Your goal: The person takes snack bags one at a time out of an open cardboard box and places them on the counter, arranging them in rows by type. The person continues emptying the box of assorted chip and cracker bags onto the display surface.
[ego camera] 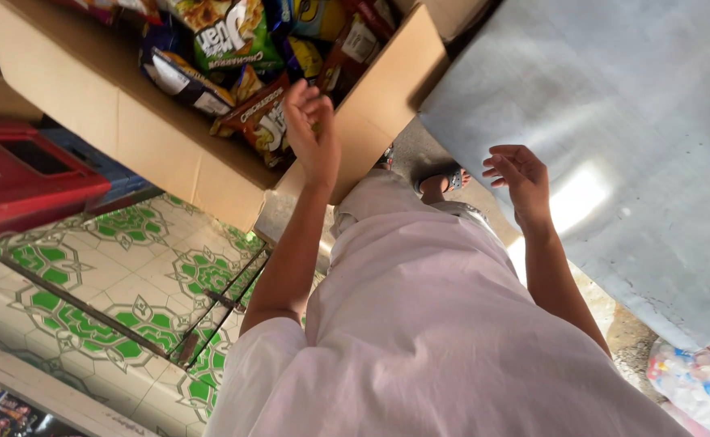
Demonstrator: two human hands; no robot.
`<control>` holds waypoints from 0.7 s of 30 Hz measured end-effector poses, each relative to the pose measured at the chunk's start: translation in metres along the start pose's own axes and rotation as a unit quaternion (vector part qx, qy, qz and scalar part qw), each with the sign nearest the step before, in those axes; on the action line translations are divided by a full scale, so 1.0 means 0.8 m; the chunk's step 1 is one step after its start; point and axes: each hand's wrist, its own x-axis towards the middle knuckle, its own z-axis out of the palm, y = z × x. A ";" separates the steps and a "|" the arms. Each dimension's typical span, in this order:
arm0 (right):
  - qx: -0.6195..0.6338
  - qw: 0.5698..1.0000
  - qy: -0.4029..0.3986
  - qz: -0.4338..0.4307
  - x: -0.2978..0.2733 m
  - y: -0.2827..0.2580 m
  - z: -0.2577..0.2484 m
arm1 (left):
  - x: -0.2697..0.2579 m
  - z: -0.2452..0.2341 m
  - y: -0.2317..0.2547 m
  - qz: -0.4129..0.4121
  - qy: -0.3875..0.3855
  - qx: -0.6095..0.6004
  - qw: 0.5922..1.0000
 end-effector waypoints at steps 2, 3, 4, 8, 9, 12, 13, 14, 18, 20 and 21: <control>-0.012 1.000 -0.003 0.006 0.003 -0.005 0.016 | 0.020 -0.033 -0.025 0.006 0.038 -0.016 0.999; -0.021 1.000 -0.001 0.008 0.004 -0.008 0.023 | 0.030 -0.050 -0.037 0.018 0.069 -0.035 0.997; -0.024 1.000 -0.004 0.010 0.007 -0.007 0.030 | 0.037 -0.068 -0.052 0.015 0.073 -0.033 0.997; -0.027 0.999 -0.031 0.004 0.019 -0.002 0.055 | 0.066 -0.128 -0.077 -0.034 0.125 -0.039 0.991; -0.034 0.999 -0.039 0.001 0.022 0.000 0.060 | 0.073 -0.139 -0.075 -0.049 0.130 -0.022 0.990; -0.046 0.998 -0.051 -0.005 0.029 -0.006 0.078 | 0.085 -0.161 -0.084 -0.065 0.154 0.052 0.985; -0.047 0.998 -0.049 -0.005 0.032 -0.008 0.082 | 0.088 -0.165 -0.085 -0.065 0.153 0.051 0.985; -0.056 0.997 -0.051 -0.006 0.033 -0.009 0.086 | 0.089 -0.168 -0.087 -0.060 0.129 0.109 0.984; -0.087 0.995 -0.057 -0.003 0.034 -0.011 0.097 | 0.104 -0.158 -0.069 -0.085 0.023 0.252 0.964; -0.095 0.994 -0.050 0.001 0.032 -0.015 0.101 | 0.109 -0.144 -0.101 -0.028 -0.010 0.260 0.965; -0.103 0.994 -0.047 0.004 0.031 -0.017 0.103 | 0.111 -0.138 -0.116 0.030 -0.041 0.268 0.962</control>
